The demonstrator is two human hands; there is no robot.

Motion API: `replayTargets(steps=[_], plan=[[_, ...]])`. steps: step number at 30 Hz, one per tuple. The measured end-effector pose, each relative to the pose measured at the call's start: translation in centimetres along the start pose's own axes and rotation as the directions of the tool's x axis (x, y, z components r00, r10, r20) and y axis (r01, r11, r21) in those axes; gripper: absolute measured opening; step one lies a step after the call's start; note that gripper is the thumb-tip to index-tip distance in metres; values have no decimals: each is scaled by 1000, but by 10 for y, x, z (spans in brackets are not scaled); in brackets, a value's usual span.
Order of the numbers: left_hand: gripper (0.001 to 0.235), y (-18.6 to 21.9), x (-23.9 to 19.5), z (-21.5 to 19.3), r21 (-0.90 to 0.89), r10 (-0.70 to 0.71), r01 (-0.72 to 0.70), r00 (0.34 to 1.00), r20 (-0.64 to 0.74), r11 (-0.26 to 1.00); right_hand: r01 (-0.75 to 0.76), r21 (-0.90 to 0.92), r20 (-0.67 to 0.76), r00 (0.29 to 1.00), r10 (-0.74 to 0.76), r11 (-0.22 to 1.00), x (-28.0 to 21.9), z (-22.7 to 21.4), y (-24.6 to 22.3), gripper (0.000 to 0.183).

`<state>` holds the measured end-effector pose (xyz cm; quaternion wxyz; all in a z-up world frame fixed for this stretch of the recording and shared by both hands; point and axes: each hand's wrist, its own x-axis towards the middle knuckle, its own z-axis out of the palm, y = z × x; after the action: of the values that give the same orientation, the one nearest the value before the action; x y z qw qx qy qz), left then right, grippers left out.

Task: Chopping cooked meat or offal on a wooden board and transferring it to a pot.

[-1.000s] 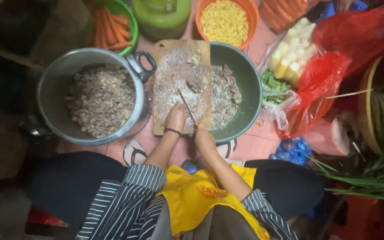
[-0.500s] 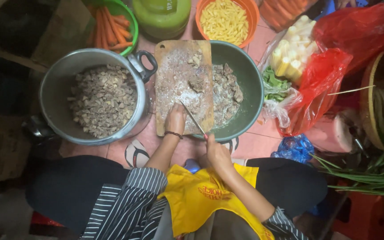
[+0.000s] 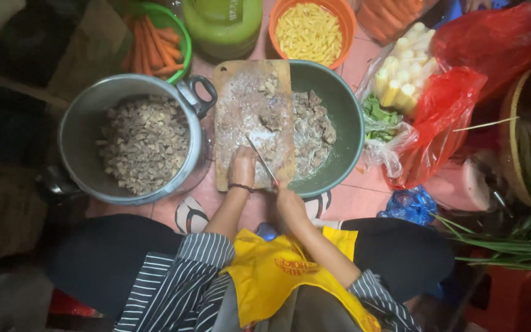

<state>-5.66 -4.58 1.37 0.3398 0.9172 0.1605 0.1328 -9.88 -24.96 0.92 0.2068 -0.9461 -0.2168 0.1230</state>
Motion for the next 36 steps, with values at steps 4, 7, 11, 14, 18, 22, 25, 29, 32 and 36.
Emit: replayTargets(steps=[4, 7, 11, 14, 18, 22, 25, 29, 32, 36], plan=[[14, 5, -8, -8, -16, 36, -37, 999, -22, 999, -151, 22, 100, 984, 148, 988, -28, -36, -16, 22], [16, 0, -14, -7, -4, 74, -74, 995, -63, 997, -160, 14, 133, 979, 157, 987, -25, -31, -6, 17], [17, 0, -16, -10, -55, 30, -33, 998, -52, 998, -178, -14, 229, 957, 176, 984, -23, -54, -20, 33], [15, -3, -10, -5, -63, -23, 22, 1000, -21, 998, -181, 9, 234, 957, 174, 983, -26, -94, -52, 34], [14, -12, -14, 4, 3, -6, 6, 1000, -30, 1000, -231, 5, 250, 942, 222, 973, -32, -90, -61, 23], [10, -6, -19, -2, 25, -24, 24, 1000, -6, 999, -252, 46, 272, 934, 231, 967, -10, -52, -50, 23], [7, -8, -16, 0, 32, -49, 49, 999, 2, 998, -264, 79, 229, 943, 241, 961, 16, -29, -48, 24], [9, -21, -8, -3, -44, -34, 30, 996, -83, 999, -161, 86, 122, 981, 150, 983, -10, -17, -30, 26], [13, -32, -10, 4, -92, -25, 13, 990, -136, 996, -172, 76, 132, 978, 161, 982, -31, -25, -24, 26], [18, -30, -19, 2, -65, -50, 43, 993, -109, 997, -173, 19, 114, 979, 170, 985, -34, -44, -32, 25]])
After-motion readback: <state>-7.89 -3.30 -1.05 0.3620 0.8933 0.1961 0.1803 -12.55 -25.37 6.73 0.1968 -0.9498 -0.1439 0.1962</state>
